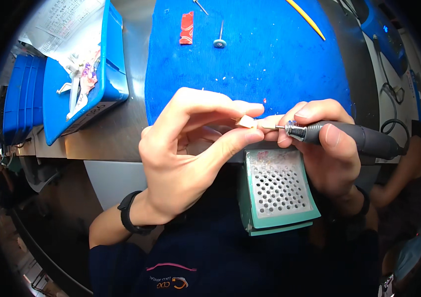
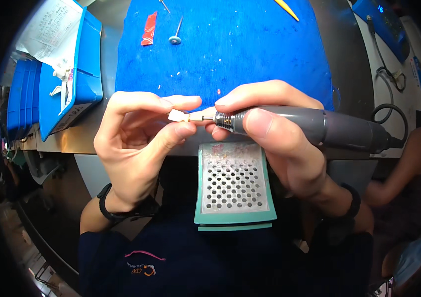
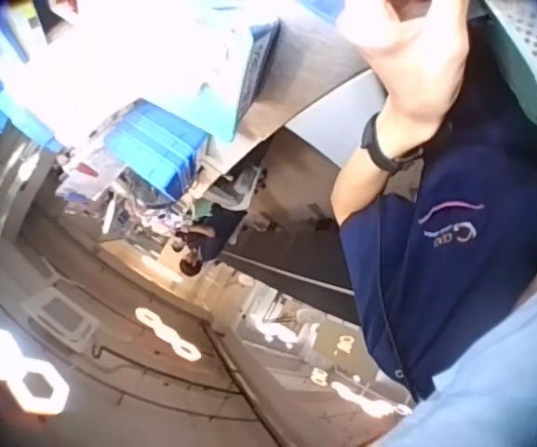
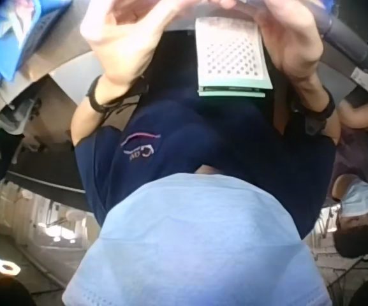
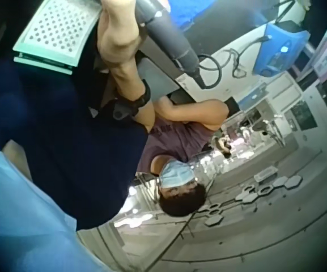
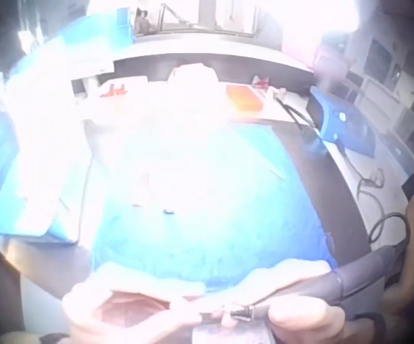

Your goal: Preparing a small dental model or tooth crown by sanding and shaping it with a handheld rotary tool at a lab workstation.

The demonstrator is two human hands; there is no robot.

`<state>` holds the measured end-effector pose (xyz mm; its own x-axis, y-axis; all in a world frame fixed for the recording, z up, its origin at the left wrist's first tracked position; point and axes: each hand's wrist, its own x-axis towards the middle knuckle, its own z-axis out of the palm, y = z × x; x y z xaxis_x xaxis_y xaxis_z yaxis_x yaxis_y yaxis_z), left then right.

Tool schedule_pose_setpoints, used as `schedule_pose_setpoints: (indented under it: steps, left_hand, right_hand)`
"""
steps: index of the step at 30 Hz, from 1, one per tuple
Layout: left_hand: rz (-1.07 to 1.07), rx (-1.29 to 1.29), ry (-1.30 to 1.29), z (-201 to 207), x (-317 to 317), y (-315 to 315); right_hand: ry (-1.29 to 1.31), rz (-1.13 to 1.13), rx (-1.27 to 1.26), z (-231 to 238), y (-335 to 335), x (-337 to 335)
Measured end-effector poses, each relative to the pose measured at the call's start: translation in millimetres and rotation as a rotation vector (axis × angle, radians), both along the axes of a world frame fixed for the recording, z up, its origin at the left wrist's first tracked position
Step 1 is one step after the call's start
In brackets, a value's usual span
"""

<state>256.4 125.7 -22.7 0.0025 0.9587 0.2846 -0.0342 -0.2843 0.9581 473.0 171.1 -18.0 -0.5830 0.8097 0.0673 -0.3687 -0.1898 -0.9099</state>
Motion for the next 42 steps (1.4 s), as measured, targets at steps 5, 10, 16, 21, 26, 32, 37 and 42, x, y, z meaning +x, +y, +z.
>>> schedule_pose_setpoints:
  steps: [5, 10, 16, 21, 26, 32, 37, 42]
  left_hand:
    - [-0.006, -0.002, 0.07, 1, -2, -1]
    - [-0.021, 0.005, 0.132, 0, -4, -2]
    - [-0.021, 0.116, 0.293, -4, -9, -4]
    - [-0.003, 0.177, 0.325, -6, -9, -4]
    - [-0.002, 0.214, 0.33, -7, -10, -3]
    - [0.016, 0.277, 0.316, -11, -9, -2]
    - [0.015, 0.306, 0.332, -12, -9, -1]
    - [0.009, 0.283, 0.334, -10, -10, -1]
  right_hand:
    - [0.004, -0.004, -0.001, -3, 0, -1]
    - [0.021, -0.001, 0.017, -5, 0, -1]
    - [-0.053, -0.011, 0.058, -3, -1, -1]
    - [-0.106, -0.009, 0.058, 0, -1, 1]
    - [-0.115, -0.018, 0.064, 1, -1, 1]
    - [-0.129, -0.012, 0.099, 0, 0, 3]
    - [-0.151, -0.018, 0.059, 2, -2, 2]
    - [-0.153, -0.006, 0.065, 5, -1, 2]
